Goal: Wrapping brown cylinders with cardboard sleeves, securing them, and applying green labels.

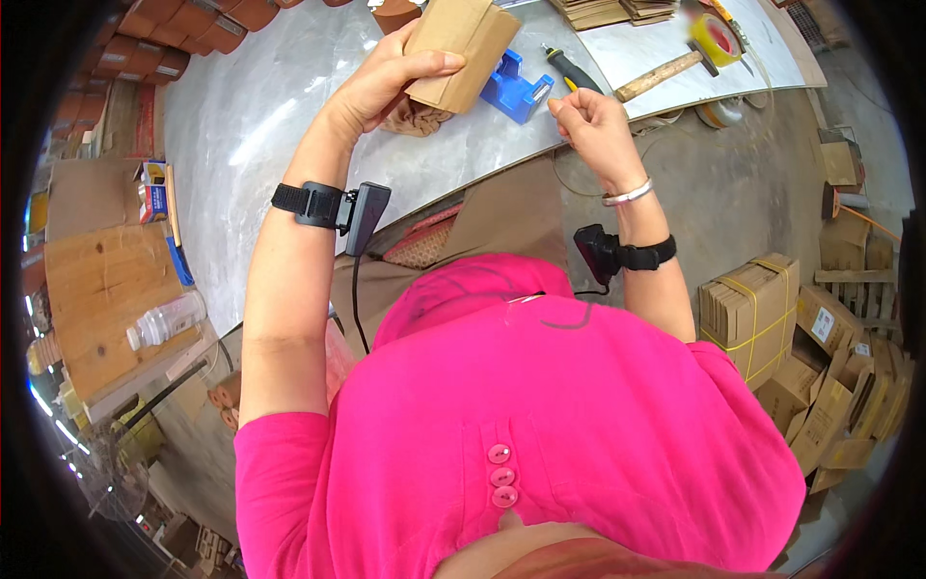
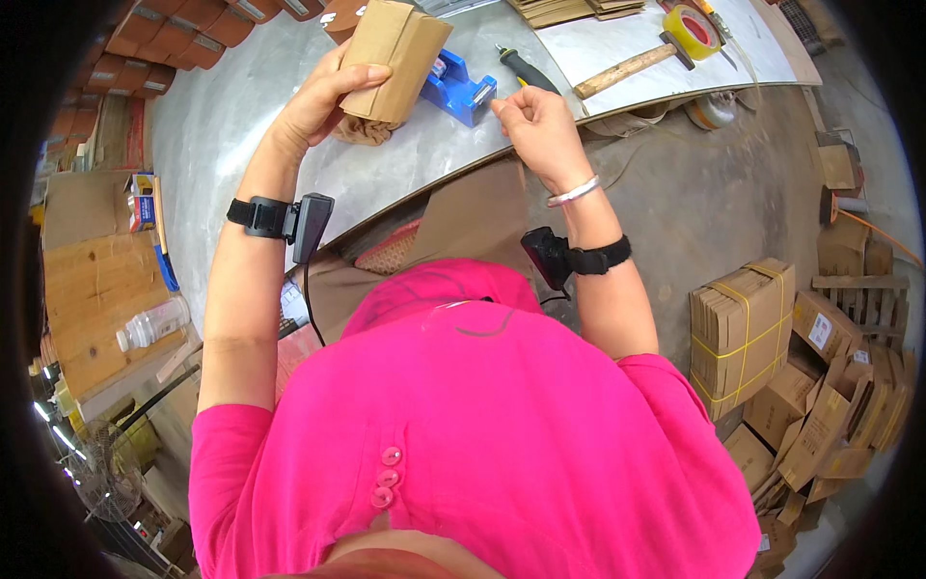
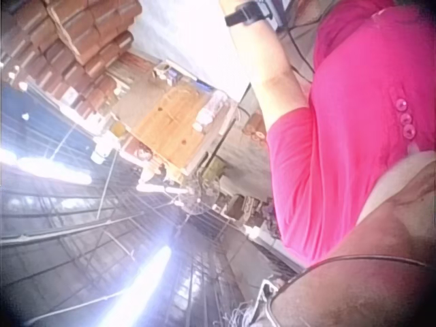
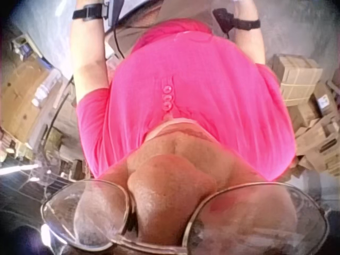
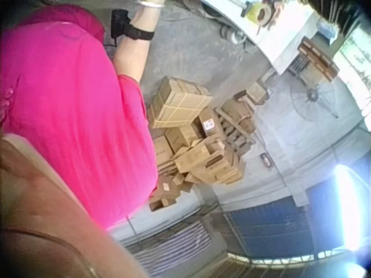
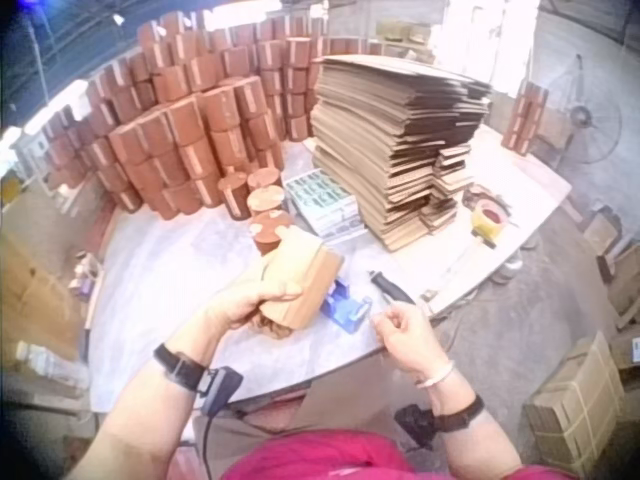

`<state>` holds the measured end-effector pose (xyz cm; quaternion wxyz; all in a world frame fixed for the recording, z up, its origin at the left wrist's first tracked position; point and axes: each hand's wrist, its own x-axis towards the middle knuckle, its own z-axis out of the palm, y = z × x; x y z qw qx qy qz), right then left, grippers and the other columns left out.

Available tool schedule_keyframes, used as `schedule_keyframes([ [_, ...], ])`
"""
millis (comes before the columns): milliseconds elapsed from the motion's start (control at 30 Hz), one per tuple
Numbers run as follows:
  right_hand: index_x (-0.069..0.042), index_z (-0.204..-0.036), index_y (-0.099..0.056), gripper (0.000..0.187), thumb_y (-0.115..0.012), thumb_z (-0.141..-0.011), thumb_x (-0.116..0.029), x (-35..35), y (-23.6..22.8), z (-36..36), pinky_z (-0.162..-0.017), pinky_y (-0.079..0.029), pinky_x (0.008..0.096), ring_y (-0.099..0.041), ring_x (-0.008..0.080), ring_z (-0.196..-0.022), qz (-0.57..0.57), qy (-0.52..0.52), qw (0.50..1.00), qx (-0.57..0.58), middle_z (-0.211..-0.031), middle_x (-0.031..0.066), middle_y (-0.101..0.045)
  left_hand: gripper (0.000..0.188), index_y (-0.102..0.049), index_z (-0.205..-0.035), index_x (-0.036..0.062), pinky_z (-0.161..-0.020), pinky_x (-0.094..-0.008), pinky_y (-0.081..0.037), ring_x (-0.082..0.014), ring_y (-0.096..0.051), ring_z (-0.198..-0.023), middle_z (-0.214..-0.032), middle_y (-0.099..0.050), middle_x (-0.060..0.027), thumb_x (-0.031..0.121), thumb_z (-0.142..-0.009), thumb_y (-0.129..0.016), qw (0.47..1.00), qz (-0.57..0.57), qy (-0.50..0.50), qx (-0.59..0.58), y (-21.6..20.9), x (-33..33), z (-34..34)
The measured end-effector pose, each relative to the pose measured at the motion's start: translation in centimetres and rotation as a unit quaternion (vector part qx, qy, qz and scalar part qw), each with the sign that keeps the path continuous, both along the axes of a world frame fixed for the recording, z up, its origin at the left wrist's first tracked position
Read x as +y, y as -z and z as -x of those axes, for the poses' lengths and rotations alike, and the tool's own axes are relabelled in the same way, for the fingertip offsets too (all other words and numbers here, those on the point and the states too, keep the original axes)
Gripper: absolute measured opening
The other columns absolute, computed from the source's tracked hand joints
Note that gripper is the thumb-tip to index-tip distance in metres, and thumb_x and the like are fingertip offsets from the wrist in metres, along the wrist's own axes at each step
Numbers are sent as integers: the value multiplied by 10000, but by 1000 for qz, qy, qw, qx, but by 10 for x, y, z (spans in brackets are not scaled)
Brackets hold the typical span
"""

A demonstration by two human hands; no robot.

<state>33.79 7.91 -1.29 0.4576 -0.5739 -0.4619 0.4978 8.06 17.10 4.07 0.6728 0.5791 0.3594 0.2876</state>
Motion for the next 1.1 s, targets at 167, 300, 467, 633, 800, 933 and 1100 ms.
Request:
schedule_keyframes([
  [167,12,-794,-621,197,-696,-897,-138,8,14,-3,-543,-448,273,-554,110,-559,-62,-10,926,-372,-626,60,-622,721,-482,-1360,-16,-899,-325,-543,-182,-644,-1056,-1200,-629,-127,305,-792,-788,1000,6,-5,-7,2,1,2],
  [300,15,-817,-619,188,-699,-895,-137,-4,-8,0,-555,-466,284,-586,125,-582,-117,-2,969,-217,-656,91,-638,747,-473,-1368,-21,-898,-328,-542,-189,-646,-1059,-1201,-631,-132,296,-778,-805,999,-8,-17,-34,8,-7,0],
  [467,13,-850,-623,156,-681,-913,-118,1,-71,36,-530,-444,282,-549,109,-556,-254,-75,960,-93,-668,84,-635,818,-477,-1356,-21,-790,-313,-563,-181,-659,-982,-1136,-647,-125,291,-708,-868,996,-63,-53,-26,10,-19,-5],
  [633,17,-839,-638,183,-698,-887,-149,11,-81,59,-576,-511,332,-676,205,-612,-271,-105,935,-203,-696,124,-681,822,-496,-1283,-10,-560,-248,-522,-142,-664,-797,-1036,-657,-111,337,-656,-900,991,-102,-79,17,5,-29,-4],
  [800,16,-758,-642,262,-741,-848,-209,18,-73,67,-597,-540,344,-693,240,-619,-252,-64,942,-213,-662,144,-677,845,-465,-1331,-12,-715,-279,-507,-167,-637,-927,-1121,-629,-125,312,-678,-893,990,-91,-100,27,-3,-40,2],
  [933,18,-761,-649,393,-824,-769,-334,13,-72,70,-597,-541,338,-686,225,-622,-205,-34,955,-214,-671,146,-680,821,-471,-1327,-6,-741,-302,-569,-192,-667,-968,-1137,-638,-135,294,-690,-894,989,-93,-114,-26,3,-50,4],
  [1100,33,-1042,-648,617,-874,-713,-436,3,-78,68,-661,-564,332,-705,200,-769,-135,-25,952,-274,-908,148,-723,797,-439,-1393,-9,-960,-361,-523,-215,-607,-1160,-1275,-593,-137,299,-774,-835,983,14,-89,-159,-7,-82,14],
])
